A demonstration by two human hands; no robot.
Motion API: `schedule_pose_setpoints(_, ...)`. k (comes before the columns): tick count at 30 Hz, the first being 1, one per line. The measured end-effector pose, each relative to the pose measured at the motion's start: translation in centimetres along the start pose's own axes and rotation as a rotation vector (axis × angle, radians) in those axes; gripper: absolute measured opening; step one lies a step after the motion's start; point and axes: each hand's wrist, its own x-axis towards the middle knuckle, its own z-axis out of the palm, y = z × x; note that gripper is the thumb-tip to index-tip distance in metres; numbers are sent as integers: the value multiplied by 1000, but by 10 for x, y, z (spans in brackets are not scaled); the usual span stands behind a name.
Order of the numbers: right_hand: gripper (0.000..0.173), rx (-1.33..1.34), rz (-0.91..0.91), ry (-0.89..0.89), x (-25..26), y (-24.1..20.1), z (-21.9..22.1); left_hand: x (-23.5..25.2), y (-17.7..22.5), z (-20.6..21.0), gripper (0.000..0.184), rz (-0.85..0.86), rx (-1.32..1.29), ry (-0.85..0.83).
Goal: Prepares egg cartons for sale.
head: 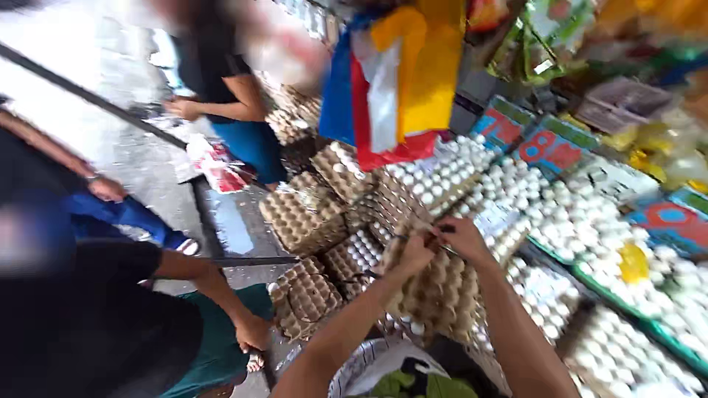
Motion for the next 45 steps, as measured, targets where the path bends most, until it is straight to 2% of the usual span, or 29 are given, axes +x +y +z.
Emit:
schedule_pose_setpoints(2,23,115,-48,23,-10,26,5,10,-16,3,31,18,88,-29)
schedule_pose_setpoints(4,37,65,-17,-32,-13,47,6,24,-28,0,39,-21,46,-64)
schedule_pose_setpoints(6,27,-77,15,-44,-13,58,14,33,-33,-4,43,-50,-23,-132)
schedule_pose_setpoints(8,18,-136,15,39,-14,58,24,39,-28,-9,42,-79,-72,-199)
schedule_pose_setpoints(12,25,-128,-49,174,-11,64,36,52,-21,-17,46,-206,-138,-273)
schedule_pose_setpoints(16,11,-190,-122,289,-8,70,45,69,-23,-25,37,-307,-63,-404)
schedule_pose_setpoints(18,10,-187,-130,312,-8,65,50,75,-20,-29,27,-368,-13,-469)
schedule_pose_setpoints(20,11,-143,-136,320,-8,63,54,76,-18,-33,29,-378,6,-536)
schedule_pose_setpoints(22,14,-68,-68,320,-8,61,56,75,-18,-40,33,-291,32,-611)
schedule_pose_setpoints(24,15,-22,10,320,-6,61,58,78,-23,-44,23,-83,202,-598)
schedule_pose_setpoints(27,16,-23,81,301,-2,62,58,74,-26,-41,28,163,572,-397)
schedule_pose_setpoints(29,16,-73,80,298,1,64,54,68,-30,-37,34,270,627,-329)
schedule_pose_setpoints(30,17,-101,61,303,2,66,52,67,-33,-37,34,275,568,-344)
schedule_pose_setpoints(32,18,-79,43,312,-1,69,51,69,-38,-40,26,159,244,-442)
schedule_pose_setpoints(34,18,23,80,324,-10,64,54,69,-44,-40,12,-148,-310,-615)
schedule_pose_setpoints(36,32,179,123,301,-21,55,59,67,-46,-40,11,-484,-781,-670)
schedule_pose_setpoints(38,49,317,176,259,-28,42,63,64,-43,-38,12,-611,-952,-608)
schedule_pose_setpoints(39,46,327,214,303,-28,36,67,63,-41,-36,13,-595,-964,-602)
schedule_pose_setpoints(41,31,217,288,466,-22,30,71,60,-38,-35,18,-404,-764,-593)
schedule_pose_setpoints(43,26,-22,320,556,-8,32,65,59,-34,-33,31,-40,-162,-513)
schedule_pose_setpoints(44,28,-177,348,557,0,34,58,56,-28,-33,36,77,190,-473)
schedule_pose_setpoints(45,28,-353,387,539,10,39,49,50,-19,-32,39,113,469,-455)
